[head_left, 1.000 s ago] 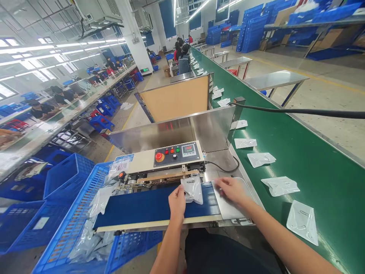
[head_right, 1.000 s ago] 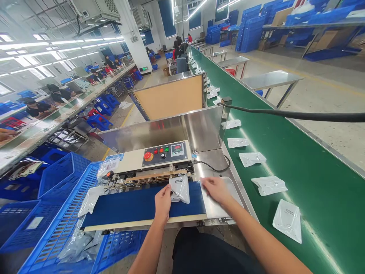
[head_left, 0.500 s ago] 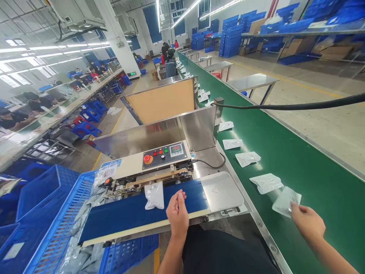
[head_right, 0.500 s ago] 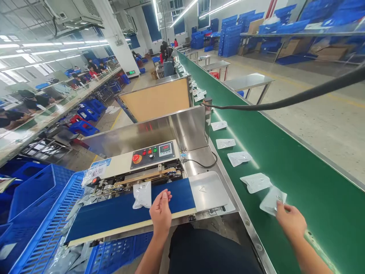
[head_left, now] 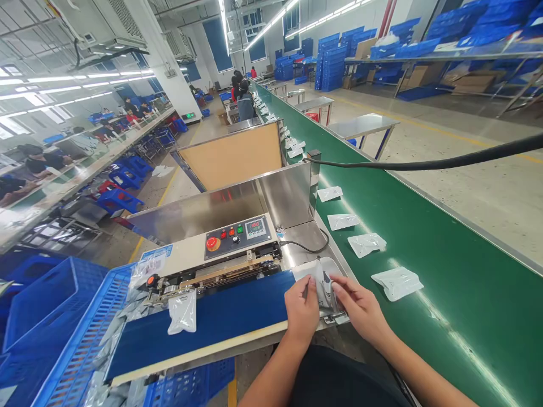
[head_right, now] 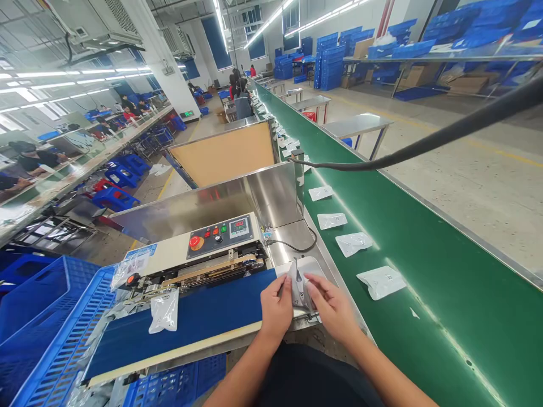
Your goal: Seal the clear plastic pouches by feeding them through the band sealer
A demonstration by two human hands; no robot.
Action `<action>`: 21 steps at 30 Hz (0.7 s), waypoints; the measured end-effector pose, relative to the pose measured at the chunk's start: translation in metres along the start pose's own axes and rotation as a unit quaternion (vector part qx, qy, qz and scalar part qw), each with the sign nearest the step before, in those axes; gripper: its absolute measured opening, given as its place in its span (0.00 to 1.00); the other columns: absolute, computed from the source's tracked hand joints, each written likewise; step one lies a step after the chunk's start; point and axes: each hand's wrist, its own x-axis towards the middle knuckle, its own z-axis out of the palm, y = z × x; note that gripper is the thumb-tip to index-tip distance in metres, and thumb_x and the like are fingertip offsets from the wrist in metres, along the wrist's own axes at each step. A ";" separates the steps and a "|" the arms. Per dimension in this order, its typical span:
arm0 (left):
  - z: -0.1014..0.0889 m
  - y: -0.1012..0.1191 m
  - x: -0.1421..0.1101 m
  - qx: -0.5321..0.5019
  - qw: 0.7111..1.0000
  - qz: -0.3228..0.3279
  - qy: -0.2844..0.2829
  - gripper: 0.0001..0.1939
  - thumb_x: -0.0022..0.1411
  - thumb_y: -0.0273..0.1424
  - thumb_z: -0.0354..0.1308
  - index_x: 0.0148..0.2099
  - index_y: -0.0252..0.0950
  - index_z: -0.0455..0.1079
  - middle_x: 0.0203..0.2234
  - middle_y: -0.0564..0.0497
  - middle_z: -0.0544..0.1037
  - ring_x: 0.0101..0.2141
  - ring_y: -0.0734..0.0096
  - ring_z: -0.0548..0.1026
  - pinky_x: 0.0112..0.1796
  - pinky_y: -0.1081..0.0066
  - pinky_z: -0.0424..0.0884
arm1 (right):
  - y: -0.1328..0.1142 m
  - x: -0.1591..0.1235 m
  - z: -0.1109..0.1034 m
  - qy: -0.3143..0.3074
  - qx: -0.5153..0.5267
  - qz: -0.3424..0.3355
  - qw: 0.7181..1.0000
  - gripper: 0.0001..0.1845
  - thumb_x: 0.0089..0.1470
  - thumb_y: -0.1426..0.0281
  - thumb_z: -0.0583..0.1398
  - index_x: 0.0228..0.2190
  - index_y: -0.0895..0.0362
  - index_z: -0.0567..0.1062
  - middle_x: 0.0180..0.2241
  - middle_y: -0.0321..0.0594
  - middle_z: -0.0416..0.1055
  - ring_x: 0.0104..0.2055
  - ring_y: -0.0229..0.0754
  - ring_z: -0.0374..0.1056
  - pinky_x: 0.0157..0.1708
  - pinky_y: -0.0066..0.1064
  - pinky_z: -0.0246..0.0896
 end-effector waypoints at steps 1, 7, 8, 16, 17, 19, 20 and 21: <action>-0.004 -0.005 -0.001 0.002 1.000 -0.003 -0.006 0.27 0.76 0.49 0.53 0.37 0.36 0.84 0.28 0.47 0.82 0.29 0.63 0.75 0.34 0.70 0.68 | 0.002 0.003 0.002 -0.017 -0.007 0.003 1.000 0.32 0.59 0.40 0.63 0.46 0.54 0.84 0.32 0.44 0.79 0.29 0.45 0.70 0.30 0.35 0.68; -0.019 -0.054 0.013 -0.015 0.986 -0.134 0.095 0.23 0.66 0.47 0.64 0.27 0.35 0.80 0.22 0.50 0.77 0.27 0.66 0.71 0.30 0.71 0.65 | 0.026 0.046 0.014 0.002 -0.024 0.090 0.996 0.27 0.51 0.42 0.67 0.26 0.55 0.78 0.19 0.36 0.68 0.22 0.39 0.60 0.24 0.32 0.56; -0.021 -0.063 0.019 -0.045 0.976 -0.175 0.124 0.22 0.62 0.47 0.66 0.26 0.34 0.80 0.22 0.50 0.77 0.26 0.66 0.71 0.30 0.71 0.65 | 0.030 0.056 0.020 0.012 -0.006 0.123 0.992 0.27 0.48 0.42 0.68 0.25 0.55 0.76 0.18 0.34 0.67 0.21 0.38 0.59 0.22 0.31 0.53; -0.071 -0.100 0.043 -0.153 0.923 -0.259 0.241 0.25 0.51 0.50 0.74 0.35 0.30 0.85 0.23 0.48 0.80 0.27 0.65 0.76 0.30 0.69 0.71 | 0.026 0.101 0.100 -0.074 0.043 0.205 0.975 0.23 0.45 0.49 0.71 0.23 0.54 0.74 0.15 0.33 0.66 0.16 0.34 0.56 0.17 0.28 0.49; -0.080 -0.101 0.040 -0.157 0.921 -0.260 0.247 0.25 0.52 0.49 0.74 0.37 0.30 0.85 0.26 0.47 0.82 0.29 0.63 0.78 0.31 0.68 0.73 | 0.023 0.101 0.104 -0.089 0.042 0.204 0.974 0.23 0.45 0.49 0.71 0.24 0.55 0.75 0.15 0.34 0.67 0.16 0.34 0.56 0.17 0.28 0.49; -0.096 -0.104 0.031 -0.162 0.913 -0.262 0.267 0.25 0.54 0.47 0.74 0.43 0.31 0.85 0.34 0.43 0.86 0.36 0.57 0.82 0.37 0.65 0.77 | 0.021 0.098 0.098 -0.101 0.042 0.197 0.974 0.24 0.47 0.46 0.69 0.26 0.55 0.78 0.16 0.35 0.68 0.17 0.35 0.56 0.19 0.29 0.50; -0.104 -0.105 0.026 -0.162 0.908 -0.258 0.288 0.24 0.56 0.46 0.74 0.47 0.32 0.85 0.39 0.42 0.87 0.41 0.55 0.84 0.41 0.63 0.79 | 0.023 0.097 0.087 -0.087 0.035 0.186 0.978 0.26 0.49 0.44 0.68 0.29 0.56 0.79 0.18 0.36 0.69 0.18 0.36 0.58 0.20 0.30 0.52; -0.112 -0.105 0.020 -0.156 0.903 -0.247 0.314 0.24 0.58 0.44 0.73 0.50 0.33 0.84 0.44 0.41 0.87 0.45 0.53 0.84 0.45 0.62 0.79 | 0.028 0.095 0.070 -0.058 0.016 0.168 0.984 0.28 0.50 0.42 0.66 0.31 0.56 0.80 0.20 0.38 0.72 0.20 0.38 0.61 0.22 0.31 0.56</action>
